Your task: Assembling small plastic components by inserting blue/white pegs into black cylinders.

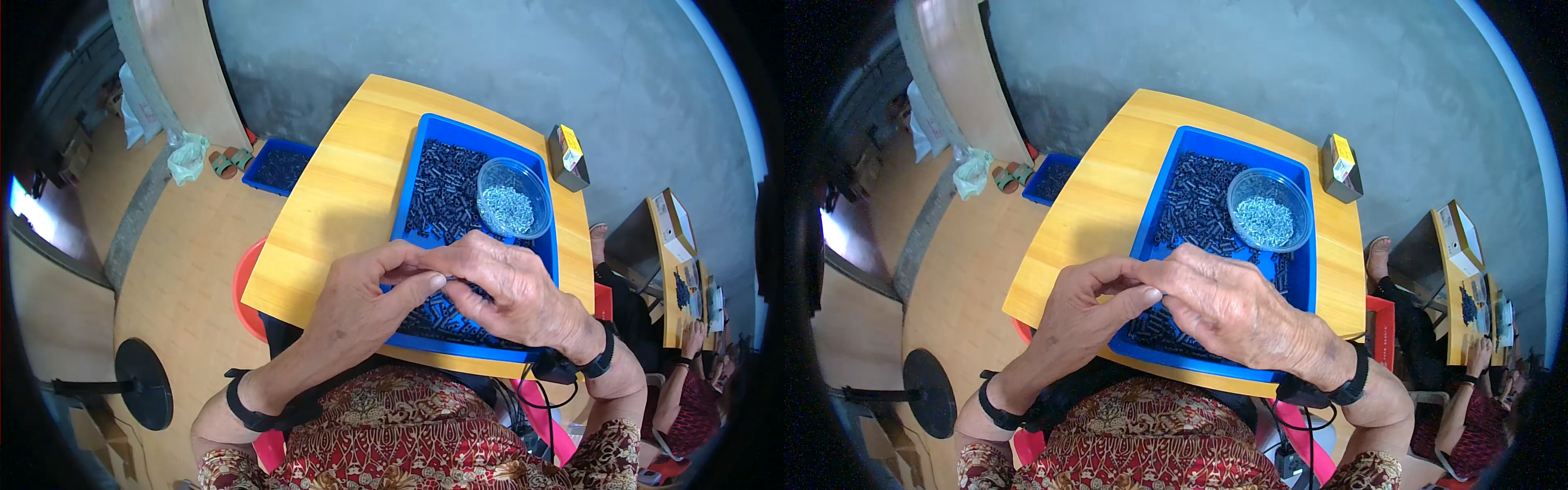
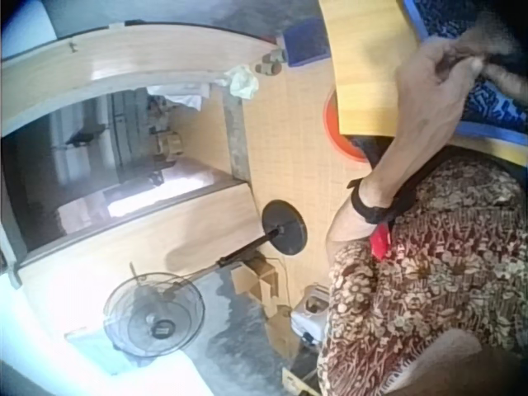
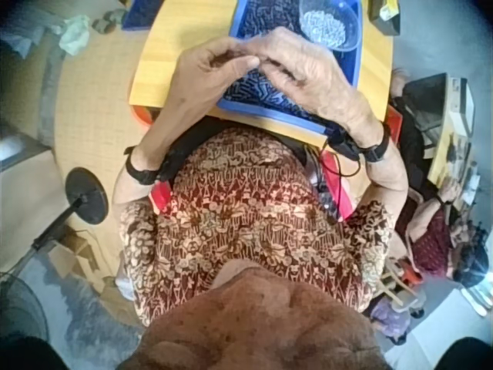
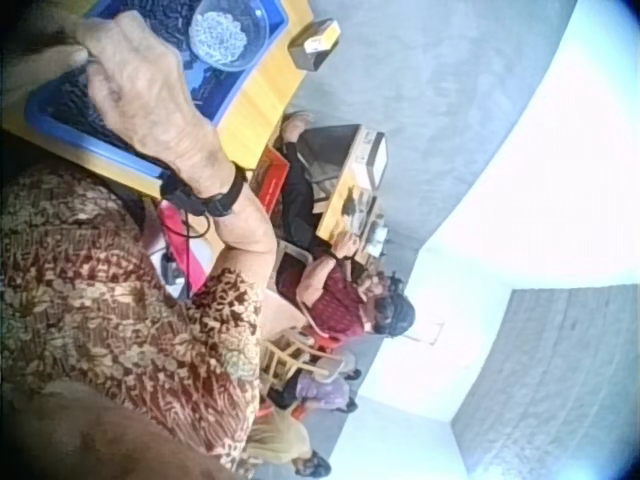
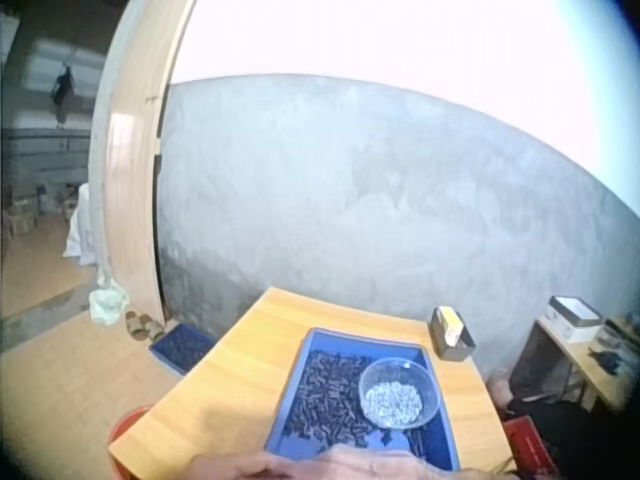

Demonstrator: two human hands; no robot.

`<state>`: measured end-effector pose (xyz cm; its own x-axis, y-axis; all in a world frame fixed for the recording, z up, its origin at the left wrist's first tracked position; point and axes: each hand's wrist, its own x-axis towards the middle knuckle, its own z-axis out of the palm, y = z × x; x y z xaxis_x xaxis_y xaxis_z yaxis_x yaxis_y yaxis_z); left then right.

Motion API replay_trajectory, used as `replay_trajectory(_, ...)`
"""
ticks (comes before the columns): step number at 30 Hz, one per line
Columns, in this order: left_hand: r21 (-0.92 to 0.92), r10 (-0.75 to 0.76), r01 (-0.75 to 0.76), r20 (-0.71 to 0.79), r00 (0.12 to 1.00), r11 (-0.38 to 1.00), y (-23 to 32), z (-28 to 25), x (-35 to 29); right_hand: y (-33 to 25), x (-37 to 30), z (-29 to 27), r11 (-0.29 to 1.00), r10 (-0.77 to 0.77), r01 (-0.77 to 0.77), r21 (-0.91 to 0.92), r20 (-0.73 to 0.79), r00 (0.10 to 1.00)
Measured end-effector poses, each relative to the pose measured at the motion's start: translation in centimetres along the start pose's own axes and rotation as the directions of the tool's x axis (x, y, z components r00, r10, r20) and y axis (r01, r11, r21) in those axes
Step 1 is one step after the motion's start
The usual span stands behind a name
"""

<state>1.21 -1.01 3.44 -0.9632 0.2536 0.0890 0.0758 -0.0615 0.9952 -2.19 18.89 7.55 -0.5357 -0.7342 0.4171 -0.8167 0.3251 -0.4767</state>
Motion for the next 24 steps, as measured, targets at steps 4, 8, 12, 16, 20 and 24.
replay_trajectory(4,-0.090,-0.028,0.034,0.063,0.998,0.995,-0.7,-0.2,0.5,-0.3,-0.4,0.0,1.000,-0.008,0.007,-0.022,-0.051,0.999)
replay_trajectory(8,-0.116,-0.040,0.050,0.086,0.996,0.992,-0.4,-0.1,0.9,-0.1,-0.8,-0.3,0.998,-0.044,0.038,-0.054,-0.113,0.993)
replay_trajectory(12,-0.302,-0.090,0.119,0.107,0.990,0.946,-0.4,0.2,1.2,-0.4,-1.3,-0.2,0.998,0.060,-0.061,0.003,-0.239,0.969)
replay_trajectory(16,-0.387,-0.150,0.186,0.122,0.981,0.903,-0.4,0.6,1.3,1.0,-2.3,-0.5,0.999,0.016,-0.023,-0.022,-0.285,0.958)
replay_trajectory(20,-0.446,-0.161,0.194,0.110,0.981,0.874,-0.4,1.3,1.5,0.8,-2.6,-0.4,0.998,-0.006,-0.012,-0.057,-0.307,0.952)
replay_trajectory(24,-0.453,-0.173,0.201,0.103,0.980,0.868,-0.3,2.0,1.7,0.7,-2.6,-0.3,0.996,-0.031,0.001,-0.087,-0.344,0.938)
